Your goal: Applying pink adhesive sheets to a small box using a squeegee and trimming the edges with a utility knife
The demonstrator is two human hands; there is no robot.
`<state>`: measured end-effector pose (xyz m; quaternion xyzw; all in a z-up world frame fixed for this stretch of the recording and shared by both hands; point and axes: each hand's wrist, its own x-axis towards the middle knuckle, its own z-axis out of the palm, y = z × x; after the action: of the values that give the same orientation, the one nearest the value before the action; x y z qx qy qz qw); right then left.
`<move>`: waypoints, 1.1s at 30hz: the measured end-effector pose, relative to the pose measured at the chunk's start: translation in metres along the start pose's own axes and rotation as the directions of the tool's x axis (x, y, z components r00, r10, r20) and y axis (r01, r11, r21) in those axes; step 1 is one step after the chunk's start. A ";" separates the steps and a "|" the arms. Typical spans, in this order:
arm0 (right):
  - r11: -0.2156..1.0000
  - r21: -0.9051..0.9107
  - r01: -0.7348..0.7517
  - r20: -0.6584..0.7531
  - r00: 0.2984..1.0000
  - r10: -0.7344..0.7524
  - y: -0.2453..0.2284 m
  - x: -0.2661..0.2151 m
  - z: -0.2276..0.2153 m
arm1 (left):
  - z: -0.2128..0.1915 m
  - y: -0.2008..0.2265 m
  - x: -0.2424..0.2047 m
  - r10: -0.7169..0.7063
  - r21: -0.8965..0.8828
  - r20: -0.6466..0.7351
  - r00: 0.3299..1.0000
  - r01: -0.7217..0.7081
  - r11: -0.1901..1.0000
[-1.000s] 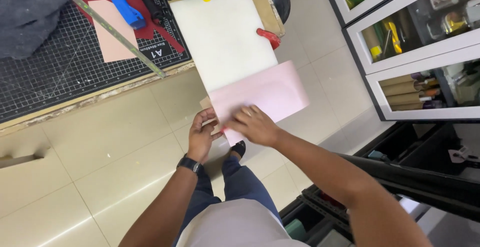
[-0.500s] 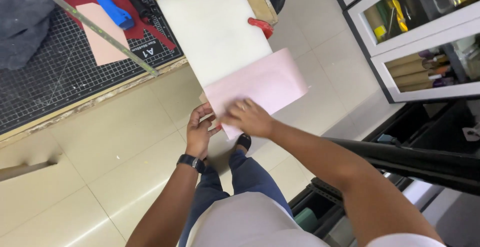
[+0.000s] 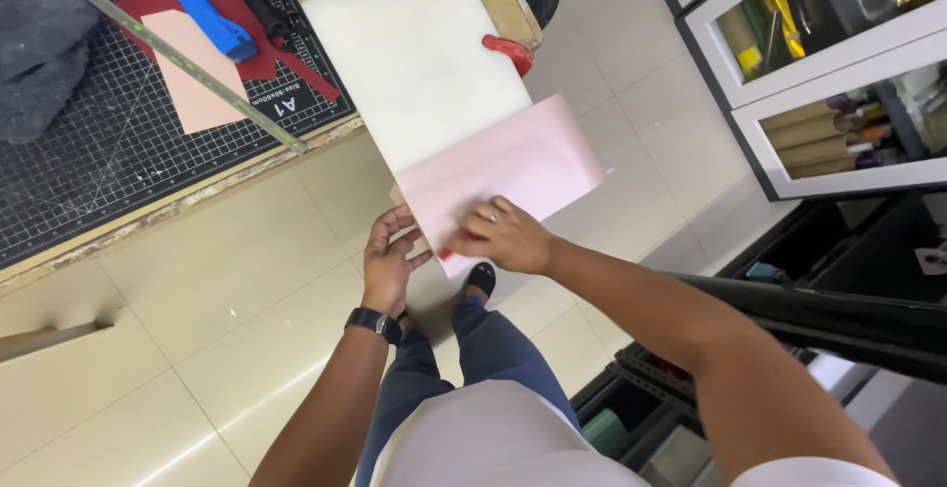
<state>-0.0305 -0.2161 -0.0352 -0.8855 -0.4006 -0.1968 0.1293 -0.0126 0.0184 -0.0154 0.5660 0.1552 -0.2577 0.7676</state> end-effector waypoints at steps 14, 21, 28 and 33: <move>1.000 -0.011 0.014 -0.014 1.000 -0.014 0.012 0.004 0.002 | 0.010 0.004 -0.004 0.011 0.023 -0.023 1.000 -0.011 1.000; 0.972 0.038 -0.230 0.088 0.970 0.226 -0.008 -0.011 -0.031 | 0.011 0.004 -0.009 0.022 0.074 -0.042 0.999 -0.018 0.997; 0.975 0.009 -0.220 0.235 0.949 0.212 -0.019 -0.015 0.006 | 0.015 0.015 -0.016 0.012 0.085 -0.037 0.999 -0.009 0.996; 0.997 0.040 -0.069 0.083 0.994 0.066 -0.010 0.000 -0.001 | 0.012 0.011 -0.011 0.009 0.078 -0.023 1.000 -0.007 0.997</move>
<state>-0.0384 -0.2096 -0.0333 -0.9028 -0.3796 -0.1472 0.1383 -0.0161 0.0117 0.0036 0.5992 0.1518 -0.2539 0.7439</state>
